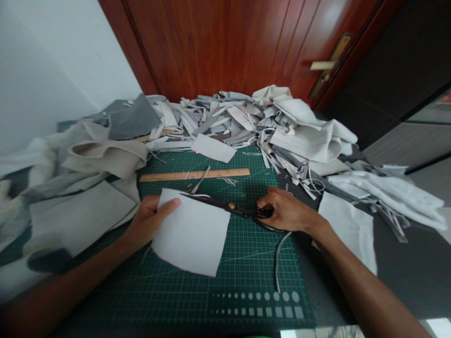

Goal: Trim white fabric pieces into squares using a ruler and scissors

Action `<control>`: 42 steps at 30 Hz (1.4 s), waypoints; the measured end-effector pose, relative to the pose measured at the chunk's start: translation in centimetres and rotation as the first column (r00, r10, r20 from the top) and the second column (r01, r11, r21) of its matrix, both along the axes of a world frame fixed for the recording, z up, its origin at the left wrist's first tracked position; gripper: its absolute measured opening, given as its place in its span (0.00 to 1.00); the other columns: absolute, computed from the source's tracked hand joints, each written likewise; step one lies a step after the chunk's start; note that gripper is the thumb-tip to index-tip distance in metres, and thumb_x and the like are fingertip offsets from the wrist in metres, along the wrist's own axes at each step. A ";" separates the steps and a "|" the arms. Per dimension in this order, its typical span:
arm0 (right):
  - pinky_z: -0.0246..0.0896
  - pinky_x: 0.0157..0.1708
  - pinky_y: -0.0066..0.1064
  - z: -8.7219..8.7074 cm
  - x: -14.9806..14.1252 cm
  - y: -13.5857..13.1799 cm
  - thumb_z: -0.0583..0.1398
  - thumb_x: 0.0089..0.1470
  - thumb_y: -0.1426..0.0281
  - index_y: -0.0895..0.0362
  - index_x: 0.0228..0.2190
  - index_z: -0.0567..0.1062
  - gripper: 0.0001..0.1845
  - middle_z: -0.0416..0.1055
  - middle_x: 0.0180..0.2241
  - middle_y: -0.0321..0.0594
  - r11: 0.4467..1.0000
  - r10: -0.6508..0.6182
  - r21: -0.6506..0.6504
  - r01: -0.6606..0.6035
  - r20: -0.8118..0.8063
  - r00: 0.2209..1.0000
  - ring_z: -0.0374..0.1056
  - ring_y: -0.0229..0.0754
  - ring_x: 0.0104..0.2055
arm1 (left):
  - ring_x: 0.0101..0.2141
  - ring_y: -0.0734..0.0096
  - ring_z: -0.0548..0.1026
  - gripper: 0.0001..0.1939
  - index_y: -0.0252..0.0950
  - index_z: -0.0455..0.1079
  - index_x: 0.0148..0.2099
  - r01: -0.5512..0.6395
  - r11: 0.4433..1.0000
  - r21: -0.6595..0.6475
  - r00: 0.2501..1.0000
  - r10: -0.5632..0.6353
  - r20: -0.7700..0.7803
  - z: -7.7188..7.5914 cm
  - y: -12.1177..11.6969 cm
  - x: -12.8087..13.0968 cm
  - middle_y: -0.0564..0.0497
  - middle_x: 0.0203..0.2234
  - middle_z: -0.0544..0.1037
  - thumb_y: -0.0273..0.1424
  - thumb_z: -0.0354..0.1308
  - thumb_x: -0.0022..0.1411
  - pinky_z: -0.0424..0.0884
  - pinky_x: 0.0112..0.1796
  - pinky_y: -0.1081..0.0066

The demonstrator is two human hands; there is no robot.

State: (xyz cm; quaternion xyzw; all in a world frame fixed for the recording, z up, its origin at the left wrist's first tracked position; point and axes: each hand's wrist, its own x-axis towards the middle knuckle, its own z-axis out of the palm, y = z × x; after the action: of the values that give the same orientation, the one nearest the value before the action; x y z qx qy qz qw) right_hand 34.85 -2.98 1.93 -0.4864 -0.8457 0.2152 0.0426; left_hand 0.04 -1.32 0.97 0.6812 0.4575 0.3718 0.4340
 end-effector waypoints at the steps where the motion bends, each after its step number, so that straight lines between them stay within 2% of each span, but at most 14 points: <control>1: 0.54 0.34 0.32 0.1 -0.1 -0.1 0.64 0.52 0.69 0.56 0.23 0.75 0.08 0.71 0.25 0.39 1.000 0.005 -0.001 -0.005 0.000 1.000 0.65 0.43 0.34 | 0.14 0.78 0.61 0.23 0.36 0.62 0.18 0.018 1.000 -0.001 1.000 -0.018 0.008 0.0 0.0 0.0 0.57 0.12 0.64 0.41 0.55 0.62 0.53 0.15 0.78; 6: 0.56 0.36 0.33 0.5 -0.8 -0.4 0.65 0.50 0.71 0.56 0.25 0.74 0.05 0.73 0.28 0.40 0.999 0.043 0.004 -0.043 -0.019 0.999 0.66 0.45 0.35 | 0.16 0.77 0.64 0.21 0.35 0.68 0.21 0.142 0.990 0.014 0.990 -0.141 -0.016 0.0 -0.1 0.3 0.56 0.14 0.67 0.39 0.55 0.64 0.57 0.17 0.78; 18: 0.54 0.37 0.33 0.8 -2.1 -0.8 0.64 0.53 0.69 0.55 0.28 0.73 0.04 0.72 0.28 0.39 0.998 0.060 0.000 -0.060 -0.001 0.998 0.65 0.45 0.35 | 0.21 0.71 0.72 0.21 0.34 0.71 0.24 0.196 0.980 -0.020 0.976 -0.197 -0.096 -0.4 -0.7 0.9 0.52 0.19 0.75 0.40 0.55 0.65 0.65 0.23 0.75; 21: 0.54 0.37 0.34 1.0 -2.1 -0.9 0.64 0.52 0.70 0.55 0.29 0.73 0.04 0.72 0.29 0.39 0.998 0.065 -0.001 -0.065 -0.009 0.998 0.65 0.46 0.36 | 0.21 0.72 0.71 0.20 0.34 0.71 0.24 0.177 0.984 0.022 0.981 -0.175 -0.080 -0.6 -0.7 0.9 0.52 0.19 0.74 0.40 0.55 0.66 0.65 0.22 0.75; 27: 0.55 0.40 0.36 0.9 -2.0 -0.9 0.62 0.53 0.72 0.55 0.32 0.72 0.03 0.74 0.32 0.41 0.996 0.093 0.013 -0.093 0.003 0.996 0.67 0.46 0.37 | 0.19 0.75 0.68 0.16 0.34 0.76 0.31 0.156 0.984 0.088 0.987 -0.158 0.008 -0.6 -0.4 0.4 0.55 0.18 0.73 0.36 0.54 0.67 0.62 0.20 0.77; 31: 0.55 0.40 0.36 1.0 -2.5 -0.9 0.61 0.54 0.71 0.55 0.31 0.71 0.02 0.74 0.32 0.40 0.996 0.083 0.011 -0.083 0.002 0.997 0.67 0.46 0.36 | 0.19 0.75 0.68 0.16 0.34 0.75 0.28 0.156 0.982 0.106 0.987 -0.158 0.006 -0.5 -0.4 0.5 0.55 0.18 0.73 0.35 0.55 0.66 0.62 0.20 0.77; 42: 0.53 0.38 0.35 0.9 -3.0 -1.0 0.62 0.54 0.71 0.55 0.29 0.70 0.05 0.70 0.28 0.38 0.997 0.072 0.021 -0.071 -0.015 0.997 0.65 0.44 0.33 | 0.21 0.71 0.72 0.19 0.33 0.75 0.27 0.151 0.987 0.059 0.988 -0.148 -0.052 -0.5 -0.5 0.9 0.51 0.20 0.77 0.39 0.55 0.65 0.65 0.22 0.75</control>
State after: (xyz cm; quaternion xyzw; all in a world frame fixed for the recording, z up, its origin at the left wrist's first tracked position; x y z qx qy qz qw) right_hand 31.86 -3.95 2.85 -0.4537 -0.8644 0.2118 0.0465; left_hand 0.91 -1.84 0.46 0.7355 0.4037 0.3360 0.4281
